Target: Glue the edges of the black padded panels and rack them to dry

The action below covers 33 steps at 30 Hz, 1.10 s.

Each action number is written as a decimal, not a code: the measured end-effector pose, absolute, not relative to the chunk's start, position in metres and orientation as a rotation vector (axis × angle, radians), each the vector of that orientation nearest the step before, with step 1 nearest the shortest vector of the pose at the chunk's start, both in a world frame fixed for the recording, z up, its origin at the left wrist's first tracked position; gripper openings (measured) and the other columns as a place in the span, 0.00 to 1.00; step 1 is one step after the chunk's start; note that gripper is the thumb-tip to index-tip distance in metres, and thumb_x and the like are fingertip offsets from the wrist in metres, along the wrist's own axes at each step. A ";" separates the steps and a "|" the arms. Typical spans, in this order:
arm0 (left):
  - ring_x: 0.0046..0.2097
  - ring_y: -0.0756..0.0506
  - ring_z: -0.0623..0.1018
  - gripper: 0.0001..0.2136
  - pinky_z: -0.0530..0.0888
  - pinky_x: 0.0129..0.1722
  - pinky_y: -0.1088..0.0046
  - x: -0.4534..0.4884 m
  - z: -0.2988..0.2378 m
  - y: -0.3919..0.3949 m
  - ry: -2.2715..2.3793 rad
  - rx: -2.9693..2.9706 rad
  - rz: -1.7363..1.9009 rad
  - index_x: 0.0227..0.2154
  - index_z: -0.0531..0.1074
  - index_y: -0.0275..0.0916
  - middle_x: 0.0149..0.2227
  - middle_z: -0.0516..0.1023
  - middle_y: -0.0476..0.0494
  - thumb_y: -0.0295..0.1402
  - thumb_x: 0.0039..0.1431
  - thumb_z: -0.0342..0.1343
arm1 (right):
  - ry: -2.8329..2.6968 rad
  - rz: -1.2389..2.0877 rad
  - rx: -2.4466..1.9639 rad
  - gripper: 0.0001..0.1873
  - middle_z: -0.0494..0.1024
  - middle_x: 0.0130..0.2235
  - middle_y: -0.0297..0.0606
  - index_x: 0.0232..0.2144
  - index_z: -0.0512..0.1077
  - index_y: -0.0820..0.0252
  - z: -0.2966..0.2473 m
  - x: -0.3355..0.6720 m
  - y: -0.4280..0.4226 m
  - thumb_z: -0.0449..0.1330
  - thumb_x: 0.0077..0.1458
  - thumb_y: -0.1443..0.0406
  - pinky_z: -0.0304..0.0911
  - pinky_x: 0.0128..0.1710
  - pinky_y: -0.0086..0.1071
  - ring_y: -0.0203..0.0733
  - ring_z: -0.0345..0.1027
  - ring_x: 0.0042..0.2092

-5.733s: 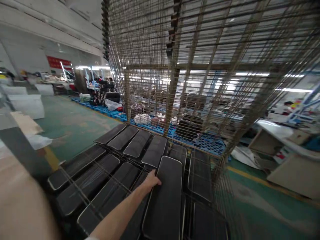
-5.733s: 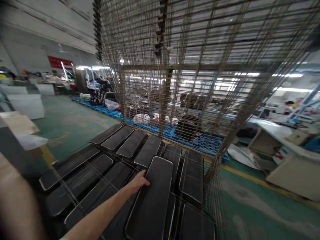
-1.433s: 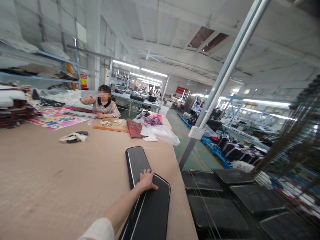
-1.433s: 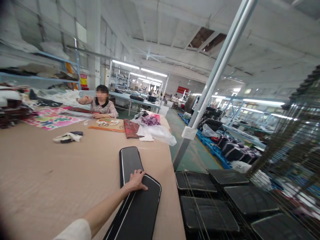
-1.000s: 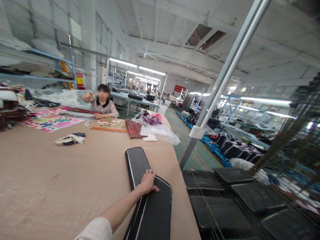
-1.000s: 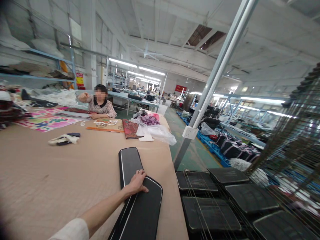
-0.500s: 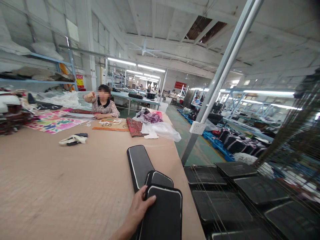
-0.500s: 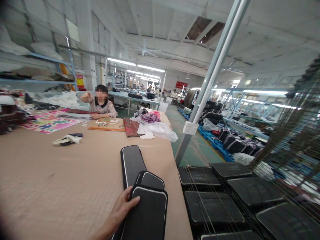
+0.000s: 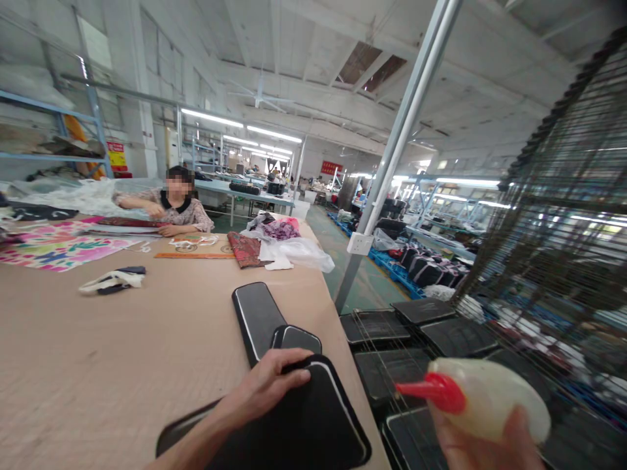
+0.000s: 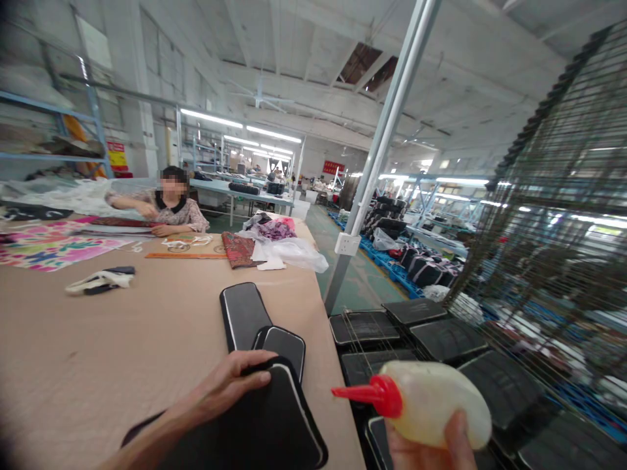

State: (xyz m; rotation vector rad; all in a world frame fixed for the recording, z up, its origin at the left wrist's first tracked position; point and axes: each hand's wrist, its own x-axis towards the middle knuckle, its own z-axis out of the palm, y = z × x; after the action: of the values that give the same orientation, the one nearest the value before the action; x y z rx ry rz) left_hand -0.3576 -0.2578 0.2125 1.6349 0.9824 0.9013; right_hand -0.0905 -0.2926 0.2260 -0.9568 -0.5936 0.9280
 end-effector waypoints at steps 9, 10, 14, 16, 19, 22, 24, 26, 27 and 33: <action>0.30 0.52 0.69 0.11 0.62 0.27 0.83 -0.360 0.272 -0.260 0.753 2.095 0.201 0.36 0.74 0.36 0.29 0.74 0.51 0.33 0.50 0.57 | -0.600 1.205 -0.839 0.29 0.71 0.47 0.41 0.50 0.62 0.55 0.257 -0.111 -0.286 0.58 0.46 0.53 0.59 0.49 0.45 0.49 0.64 0.48; 0.30 0.52 0.69 0.11 0.62 0.28 0.83 -0.360 0.276 -0.260 0.715 2.120 0.165 0.36 0.74 0.36 0.29 0.74 0.51 0.35 0.50 0.57 | -0.621 1.225 -0.827 0.30 0.71 0.46 0.42 0.50 0.62 0.55 0.255 -0.110 -0.286 0.59 0.44 0.55 0.58 0.49 0.46 0.50 0.64 0.48; 0.31 0.51 0.71 0.12 0.64 0.30 0.82 -0.360 0.284 -0.259 0.561 2.178 0.043 0.37 0.74 0.34 0.30 0.75 0.49 0.34 0.50 0.58 | -0.687 1.277 -0.776 0.35 0.72 0.44 0.45 0.51 0.61 0.55 0.254 -0.111 -0.288 0.64 0.39 0.58 0.54 0.51 0.51 0.53 0.64 0.47; 0.32 0.50 0.72 0.12 0.65 0.31 0.81 -0.359 0.286 -0.258 0.490 2.180 0.003 0.37 0.74 0.32 0.31 0.75 0.47 0.33 0.50 0.57 | -0.708 1.264 -0.759 0.35 0.73 0.44 0.45 0.51 0.61 0.55 0.257 -0.114 -0.290 0.65 0.38 0.58 0.52 0.51 0.51 0.54 0.65 0.47; 0.36 0.47 0.73 0.13 0.67 0.35 0.80 -0.358 0.287 -0.258 0.389 2.131 -0.036 0.36 0.74 0.31 0.33 0.75 0.45 0.35 0.50 0.57 | -0.800 1.243 -0.747 0.33 0.73 0.44 0.45 0.51 0.62 0.55 0.260 -0.117 -0.292 0.63 0.41 0.57 0.51 0.52 0.52 0.54 0.64 0.47; 0.38 0.46 0.74 0.16 0.67 0.38 0.79 -0.356 0.289 -0.258 0.309 2.056 -0.049 0.35 0.74 0.31 0.33 0.76 0.46 0.40 0.47 0.59 | -0.902 1.243 -0.752 0.32 0.73 0.43 0.48 0.50 0.62 0.55 0.258 -0.115 -0.290 0.62 0.41 0.56 0.53 0.50 0.53 0.56 0.66 0.45; 0.39 0.45 0.74 0.17 0.67 0.39 0.79 -0.354 0.290 -0.257 0.268 2.026 -0.056 0.34 0.74 0.30 0.33 0.76 0.45 0.41 0.46 0.59 | -0.940 1.239 -0.758 0.33 0.73 0.43 0.48 0.51 0.62 0.54 0.256 -0.113 -0.288 0.62 0.40 0.56 0.55 0.48 0.54 0.56 0.66 0.44; 0.39 0.44 0.74 0.16 0.68 0.39 0.78 -0.352 0.290 -0.256 0.241 1.999 -0.068 0.33 0.74 0.30 0.32 0.76 0.45 0.39 0.46 0.60 | -0.976 1.245 -0.770 0.34 0.72 0.44 0.48 0.51 0.61 0.53 0.256 -0.112 -0.287 0.63 0.39 0.56 0.58 0.45 0.53 0.55 0.67 0.43; 0.38 0.44 0.74 0.15 0.68 0.39 0.78 -0.351 0.290 -0.256 0.235 1.980 -0.076 0.33 0.75 0.30 0.32 0.76 0.45 0.38 0.46 0.60 | -0.997 1.251 -0.778 0.35 0.72 0.44 0.48 0.51 0.60 0.52 0.256 -0.112 -0.287 0.63 0.39 0.56 0.59 0.44 0.53 0.55 0.68 0.42; 0.39 0.44 0.74 0.13 0.68 0.40 0.78 -0.351 0.286 -0.255 0.209 1.904 -0.065 0.32 0.76 0.31 0.31 0.77 0.47 0.34 0.43 0.62 | -1.009 1.219 -0.775 0.36 0.73 0.43 0.45 0.51 0.61 0.50 0.251 -0.106 -0.288 0.64 0.36 0.56 0.58 0.46 0.51 0.54 0.67 0.43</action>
State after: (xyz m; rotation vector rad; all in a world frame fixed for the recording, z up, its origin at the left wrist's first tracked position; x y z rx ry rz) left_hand -0.3512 -0.2549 0.2861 1.9044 0.2091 -0.0654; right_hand -0.1056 -0.2876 0.2510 -0.7751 -1.0088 1.2193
